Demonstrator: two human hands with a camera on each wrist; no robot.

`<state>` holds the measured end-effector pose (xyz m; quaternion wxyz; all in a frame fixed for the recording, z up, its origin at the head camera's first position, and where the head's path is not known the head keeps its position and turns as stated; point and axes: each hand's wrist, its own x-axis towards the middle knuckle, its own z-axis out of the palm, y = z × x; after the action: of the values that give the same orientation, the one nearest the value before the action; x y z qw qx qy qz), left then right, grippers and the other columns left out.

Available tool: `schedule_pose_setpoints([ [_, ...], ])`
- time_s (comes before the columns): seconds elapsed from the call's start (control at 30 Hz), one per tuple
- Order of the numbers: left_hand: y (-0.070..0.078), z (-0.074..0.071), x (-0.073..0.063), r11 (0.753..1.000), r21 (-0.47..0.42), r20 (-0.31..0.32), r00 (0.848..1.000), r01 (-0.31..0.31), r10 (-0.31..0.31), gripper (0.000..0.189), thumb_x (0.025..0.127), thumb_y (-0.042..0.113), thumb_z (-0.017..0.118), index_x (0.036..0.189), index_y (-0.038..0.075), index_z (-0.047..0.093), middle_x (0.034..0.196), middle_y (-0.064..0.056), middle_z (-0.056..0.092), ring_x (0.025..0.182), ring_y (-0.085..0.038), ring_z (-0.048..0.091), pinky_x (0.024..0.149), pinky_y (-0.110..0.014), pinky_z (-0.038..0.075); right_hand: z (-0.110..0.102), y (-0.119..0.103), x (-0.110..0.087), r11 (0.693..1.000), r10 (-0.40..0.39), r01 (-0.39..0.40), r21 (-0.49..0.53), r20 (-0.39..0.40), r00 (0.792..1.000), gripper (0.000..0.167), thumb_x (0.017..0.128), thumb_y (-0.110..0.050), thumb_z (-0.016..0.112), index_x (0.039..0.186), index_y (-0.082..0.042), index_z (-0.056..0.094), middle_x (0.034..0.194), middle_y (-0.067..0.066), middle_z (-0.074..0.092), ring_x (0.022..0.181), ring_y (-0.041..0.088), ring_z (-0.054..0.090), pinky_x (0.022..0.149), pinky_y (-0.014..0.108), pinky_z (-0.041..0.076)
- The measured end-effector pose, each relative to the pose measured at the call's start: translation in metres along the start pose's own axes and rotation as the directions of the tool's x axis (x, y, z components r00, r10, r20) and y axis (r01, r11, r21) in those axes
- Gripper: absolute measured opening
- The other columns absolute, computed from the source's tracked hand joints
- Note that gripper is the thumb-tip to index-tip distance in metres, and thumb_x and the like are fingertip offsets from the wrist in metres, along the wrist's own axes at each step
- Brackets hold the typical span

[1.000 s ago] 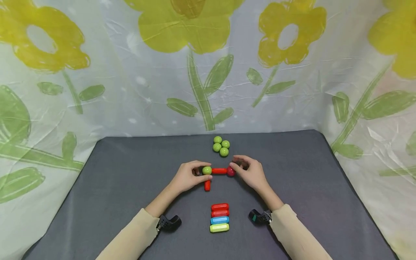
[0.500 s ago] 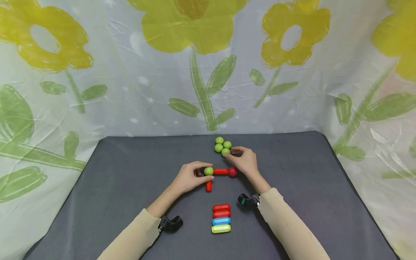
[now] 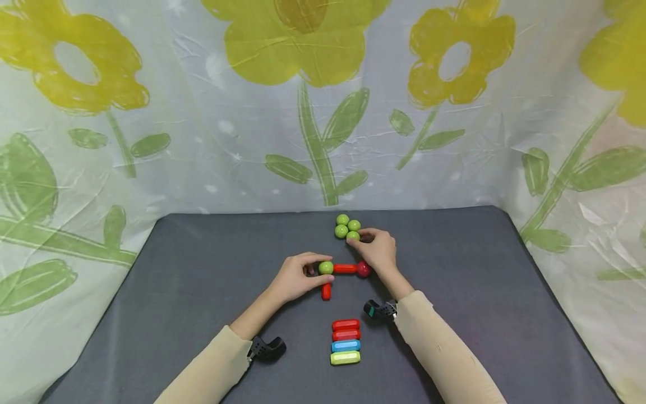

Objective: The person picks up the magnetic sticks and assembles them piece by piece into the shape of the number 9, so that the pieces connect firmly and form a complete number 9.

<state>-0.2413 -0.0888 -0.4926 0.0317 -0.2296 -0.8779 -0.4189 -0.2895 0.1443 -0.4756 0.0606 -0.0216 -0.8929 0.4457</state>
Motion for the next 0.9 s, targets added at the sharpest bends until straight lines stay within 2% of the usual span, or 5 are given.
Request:
schedule_pose_setpoints([
  [0.2, -0.001, 0.002, 0.0, 1.0, -0.001, 0.006, 1.0, 0.001, -0.001, 0.044, 0.091, 0.034, 0.087, 0.13, 0.017, 0.078, 0.118, 0.001, 0.076, 0.076, -0.01, 0.056, 0.068, -0.025, 0.047, -0.008, 0.001, -0.015, 0.996, -0.073, 0.076, 0.041, -0.063, 0.995, 0.045, 0.093, -0.036, 0.085, 0.126, -0.008, 0.078, 0.116, 0.015, 0.079, 0.104, 0.031, 0.072, 0.09, 0.045, 0.056],
  [0.4, -0.001, -0.001, 0.0, 1.0, -0.008, 0.017, 1.0, 0.006, -0.006, 0.045, 0.095, 0.035, 0.083, 0.135, 0.016, 0.076, 0.121, -0.001, 0.075, 0.076, -0.011, 0.054, 0.067, -0.026, 0.047, -0.02, -0.003, -0.048, 0.939, -0.283, 0.298, 0.169, -0.104, 0.953, 0.031, 0.091, -0.026, 0.087, 0.119, -0.012, 0.08, 0.093, 0.007, 0.074, 0.072, 0.018, 0.057, 0.061, 0.027, 0.044],
  [0.5, 0.0, -0.003, 0.0, 1.0, -0.006, 0.018, 1.0, 0.0, 0.0, 0.046, 0.096, 0.034, 0.081, 0.137, 0.015, 0.074, 0.123, -0.003, 0.075, 0.076, -0.011, 0.055, 0.068, -0.026, 0.047, -0.021, 0.0, -0.068, 0.885, -0.391, 0.384, 0.263, -0.03, 0.92, 0.028, 0.091, -0.016, 0.087, 0.118, -0.012, 0.08, 0.083, 0.003, 0.067, 0.066, 0.013, 0.053, 0.057, 0.025, 0.042],
  [0.67, 0.0, -0.004, 0.0, 1.0, 0.0, 0.008, 1.0, -0.012, 0.012, 0.045, 0.098, 0.032, 0.08, 0.138, 0.013, 0.074, 0.125, -0.005, 0.075, 0.076, -0.011, 0.055, 0.068, -0.027, 0.048, -0.016, 0.012, -0.09, 0.801, -0.528, 0.426, 0.42, 0.162, 0.833, 0.029, 0.09, 0.0, 0.083, 0.118, -0.005, 0.078, 0.077, 0.006, 0.062, 0.061, 0.015, 0.05, 0.054, 0.027, 0.042],
  [0.9, 0.0, -0.001, 0.002, 1.0, 0.003, 0.018, 1.0, 0.006, -0.006, 0.046, 0.098, 0.036, 0.079, 0.139, 0.015, 0.073, 0.124, -0.003, 0.075, 0.078, -0.011, 0.056, 0.068, -0.026, 0.048, -0.008, 0.024, -0.092, 0.79, -0.604, 0.496, 0.361, 0.316, 0.732, 0.025, 0.088, -0.014, 0.089, 0.112, -0.017, 0.081, 0.074, -0.004, 0.063, 0.06, 0.008, 0.05, 0.053, 0.022, 0.04],
])
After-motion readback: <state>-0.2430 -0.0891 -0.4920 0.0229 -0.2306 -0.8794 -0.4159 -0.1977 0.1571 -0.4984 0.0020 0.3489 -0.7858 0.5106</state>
